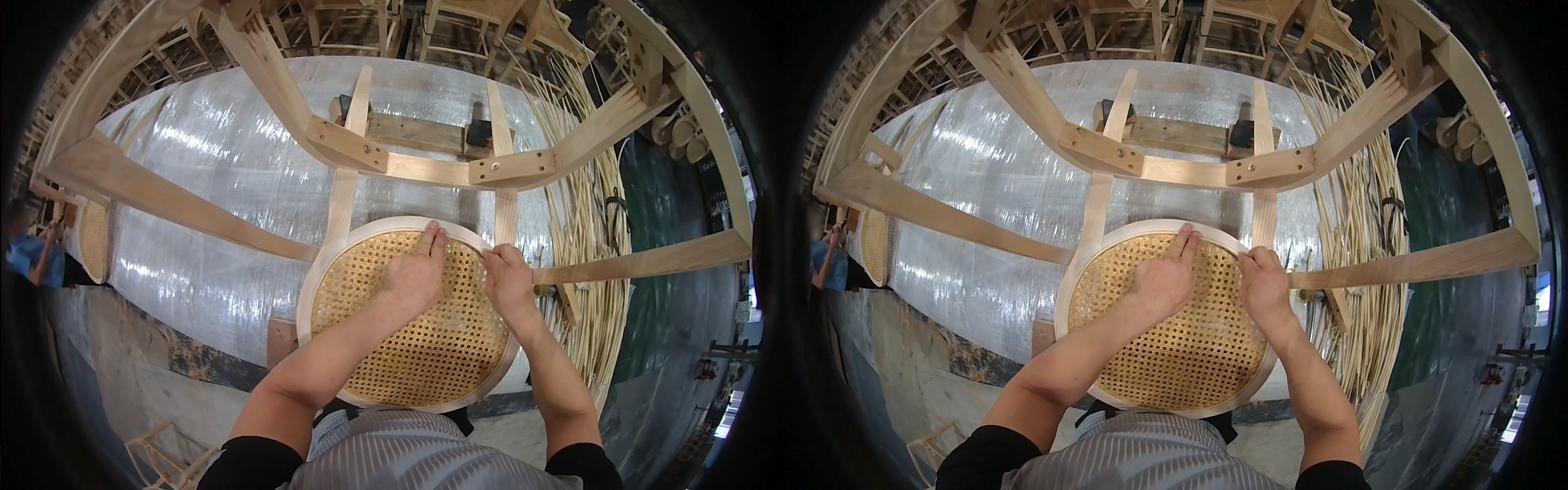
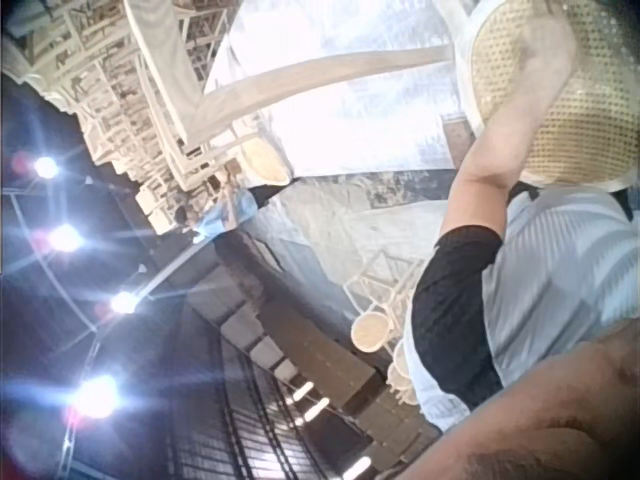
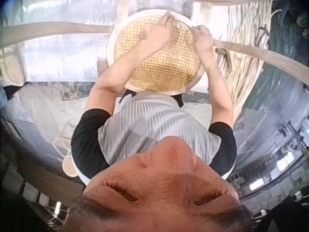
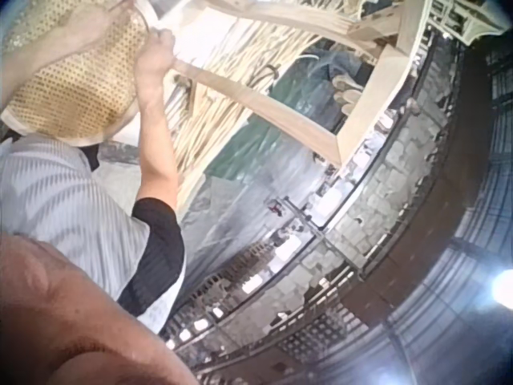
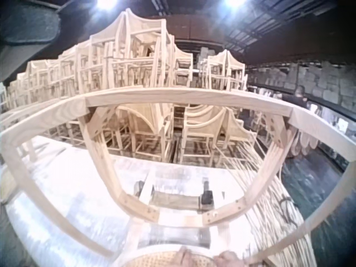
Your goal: The person secures a woven cane seat into a wooden chair frame using a hammer and a small wooden block. They tap the seat edges to fit them into the frame groove, then trim excess cane strands with a knife. The person then lifts the chair and places it aside before beginning work on a second chair.
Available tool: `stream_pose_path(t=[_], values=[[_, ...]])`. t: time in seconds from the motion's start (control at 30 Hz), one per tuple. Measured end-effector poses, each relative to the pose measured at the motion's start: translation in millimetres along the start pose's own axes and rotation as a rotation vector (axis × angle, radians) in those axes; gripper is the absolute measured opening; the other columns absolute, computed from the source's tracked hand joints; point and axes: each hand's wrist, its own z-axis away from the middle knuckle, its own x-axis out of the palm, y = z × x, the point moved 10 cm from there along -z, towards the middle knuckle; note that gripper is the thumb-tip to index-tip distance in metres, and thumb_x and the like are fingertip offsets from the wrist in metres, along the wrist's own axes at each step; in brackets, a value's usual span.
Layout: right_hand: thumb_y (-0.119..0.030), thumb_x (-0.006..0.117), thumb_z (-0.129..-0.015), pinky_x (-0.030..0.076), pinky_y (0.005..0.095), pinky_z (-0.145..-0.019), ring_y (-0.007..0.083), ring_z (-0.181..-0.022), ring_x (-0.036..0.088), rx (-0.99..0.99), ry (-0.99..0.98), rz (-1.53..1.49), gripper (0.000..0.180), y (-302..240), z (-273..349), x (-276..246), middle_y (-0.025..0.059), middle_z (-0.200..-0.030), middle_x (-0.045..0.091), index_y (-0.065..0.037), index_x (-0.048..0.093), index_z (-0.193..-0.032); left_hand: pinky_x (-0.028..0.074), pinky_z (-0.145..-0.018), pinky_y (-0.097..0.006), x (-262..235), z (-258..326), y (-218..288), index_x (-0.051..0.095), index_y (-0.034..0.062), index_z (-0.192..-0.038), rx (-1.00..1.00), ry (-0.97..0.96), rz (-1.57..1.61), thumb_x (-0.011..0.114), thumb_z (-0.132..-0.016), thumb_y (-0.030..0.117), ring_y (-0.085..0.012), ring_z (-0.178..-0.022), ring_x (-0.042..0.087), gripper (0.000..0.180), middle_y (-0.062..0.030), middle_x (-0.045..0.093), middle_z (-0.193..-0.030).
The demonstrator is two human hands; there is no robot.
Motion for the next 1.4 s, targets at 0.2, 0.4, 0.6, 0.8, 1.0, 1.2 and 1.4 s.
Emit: stream_pose_path(t=[0.2,0.4,0.6,0.8,1.0,1.2,1.4], values=[[0.004,0.064,-0.082,0.052,0.0481,-0.078,0.0353,-0.092,0.060,0.001,0.028,0.058,0.027,-9,3,6,0.0136,-0.098,0.062,0.003,0.072,-0.108,0.058,-0.093,-0.044,-15,-1,12,0.047,-0.0049,-0.154,0.035,0.205,-0.108,0.058,-0.092,0.012,-0.0296,-0.108,0.071,0.065,-0.0208,0.040,-0.167],[0.008,0.064,-0.079,0.051,0.0480,-0.082,0.0396,-0.097,0.060,0.058,0.045,0.116,0.029,-15,3,8,0.0169,-0.102,0.063,0.001,0.070,-0.107,0.047,-0.112,-0.046,-28,-12,57,0.068,-0.0058,-0.128,0.332,0.578,0.184,0.066,-0.086,0.010,-0.0341,-0.129,0.055,0.045,-0.0173,0.062,-0.135],[0.005,0.063,-0.080,0.051,0.0481,-0.094,0.0403,-0.105,0.059,0.083,0.143,0.208,0.039,-23,15,6,0.0200,-0.119,0.064,0.007,0.071,-0.119,0.052,-0.107,-0.045,-17,-9,49,0.071,-0.0039,-0.118,0.497,0.674,0.431,0.070,-0.079,0.001,-0.0370,-0.119,0.059,0.039,-0.0178,0.065,-0.124],[0.007,0.062,-0.080,0.051,0.0476,-0.094,0.0397,-0.106,0.059,0.095,0.160,0.196,0.043,-24,16,9,0.0191,-0.118,0.064,0.008,0.071,-0.121,0.054,-0.103,-0.045,-21,-10,42,0.072,-0.0037,-0.113,0.534,0.766,0.471,0.071,-0.077,-0.002,-0.0365,-0.112,0.062,0.036,-0.0167,0.068,-0.116],[0.007,0.062,-0.080,0.051,0.0462,-0.093,0.0389,-0.105,0.059,0.091,0.183,0.209,0.044,-25,19,8,0.0182,-0.118,0.064,0.008,0.072,-0.122,0.054,-0.104,-0.043,-23,-13,44,0.073,-0.0030,-0.109,0.520,0.723,0.479,0.070,-0.079,0.000,-0.0353,-0.111,0.063,0.030,-0.0158,0.069,-0.115],[0.006,0.062,-0.081,0.050,0.0452,-0.096,0.0392,-0.108,0.058,0.090,0.165,0.209,0.047,-30,22,13,0.0193,-0.119,0.064,0.011,0.070,-0.127,0.051,-0.111,-0.046,-16,-13,44,0.074,-0.0031,-0.113,0.525,0.681,0.414,0.070,-0.080,0.001,-0.0351,-0.113,0.063,0.033,-0.0157,0.069,-0.117],[0.006,0.063,-0.082,0.050,0.0440,-0.097,0.0390,-0.111,0.059,0.096,0.093,0.175,0.044,-37,23,6,0.0191,-0.122,0.065,0.008,0.071,-0.126,0.045,-0.118,-0.050,-16,-6,53,0.070,-0.0048,-0.128,0.539,0.677,0.260,0.070,-0.083,0.005,-0.0365,-0.122,0.061,0.046,-0.0181,0.066,-0.125]])
